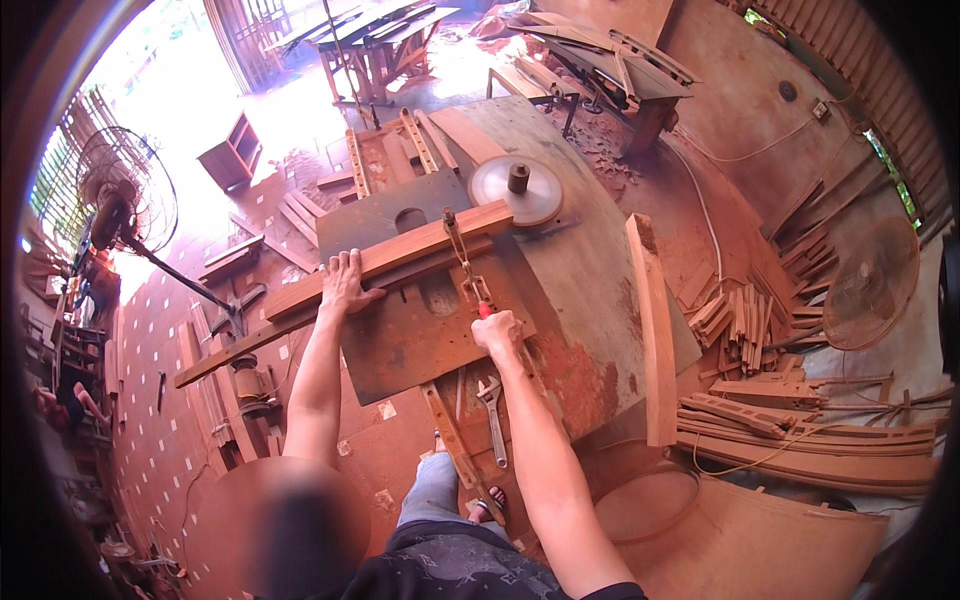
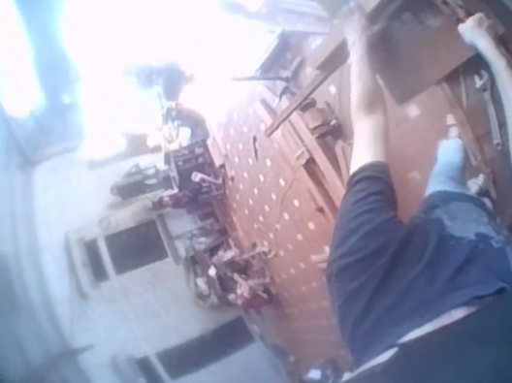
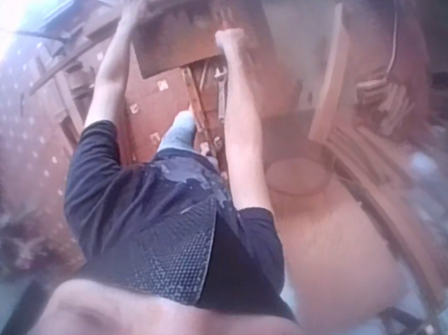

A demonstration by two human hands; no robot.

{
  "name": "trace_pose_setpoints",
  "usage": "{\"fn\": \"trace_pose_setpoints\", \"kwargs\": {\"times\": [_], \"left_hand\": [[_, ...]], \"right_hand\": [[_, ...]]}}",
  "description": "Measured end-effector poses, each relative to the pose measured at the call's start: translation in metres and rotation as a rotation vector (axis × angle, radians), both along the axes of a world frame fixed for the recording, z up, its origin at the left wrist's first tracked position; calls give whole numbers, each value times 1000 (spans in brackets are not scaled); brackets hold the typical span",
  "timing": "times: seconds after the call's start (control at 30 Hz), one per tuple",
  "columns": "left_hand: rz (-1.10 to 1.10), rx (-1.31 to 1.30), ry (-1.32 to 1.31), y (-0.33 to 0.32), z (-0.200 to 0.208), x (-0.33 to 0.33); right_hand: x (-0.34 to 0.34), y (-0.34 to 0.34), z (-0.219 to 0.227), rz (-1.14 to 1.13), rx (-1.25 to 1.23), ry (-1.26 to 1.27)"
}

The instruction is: The person uses a spindle moulder to shape the edges of wooden planks. They guide each plank through the spinning cutter with both hands, occasionally lifting and inspecting the shaped edge before continuing.

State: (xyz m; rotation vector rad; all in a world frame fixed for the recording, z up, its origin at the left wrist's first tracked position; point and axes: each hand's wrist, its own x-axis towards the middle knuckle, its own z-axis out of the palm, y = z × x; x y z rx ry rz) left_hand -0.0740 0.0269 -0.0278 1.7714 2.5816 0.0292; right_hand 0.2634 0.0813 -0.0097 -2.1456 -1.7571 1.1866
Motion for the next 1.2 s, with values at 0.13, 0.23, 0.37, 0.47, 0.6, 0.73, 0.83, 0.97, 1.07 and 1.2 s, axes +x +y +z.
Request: {"fn": "trace_pose_setpoints", "kwargs": {"times": [0.13,0.23,0.37,0.47,0.6,0.73,0.83,0.97,1.07,1.2], "left_hand": [[4,28,4,0,-6,-7],[8,28,19,0,-9,-6],[-6,46,1,0,-6,-4],[-13,49,9,2,-6,-3],[-16,48,20,-1,-5,-6],[-11,26,19,1,3,5],[-36,73,28,0,-8,-6],[-18,55,27,-4,-11,-9],[-54,61,23,16,-4,0],[-12,38,8,-2,-10,-11]], "right_hand": [[-3,1,0,7,-1,10],[-4,1,3,-2,-12,2],[-4,0,8,-5,-4,-2],[-3,1,12,-7,-16,13],[-5,0,20,-15,-40,17],[-6,-1,19,-82,-10,61],[-7,3,19,-80,-73,78],[-9,2,15,-49,-68,88],[-12,20,-50,-273,-33,187],[-18,9,-18,-67,-87,91]]}}
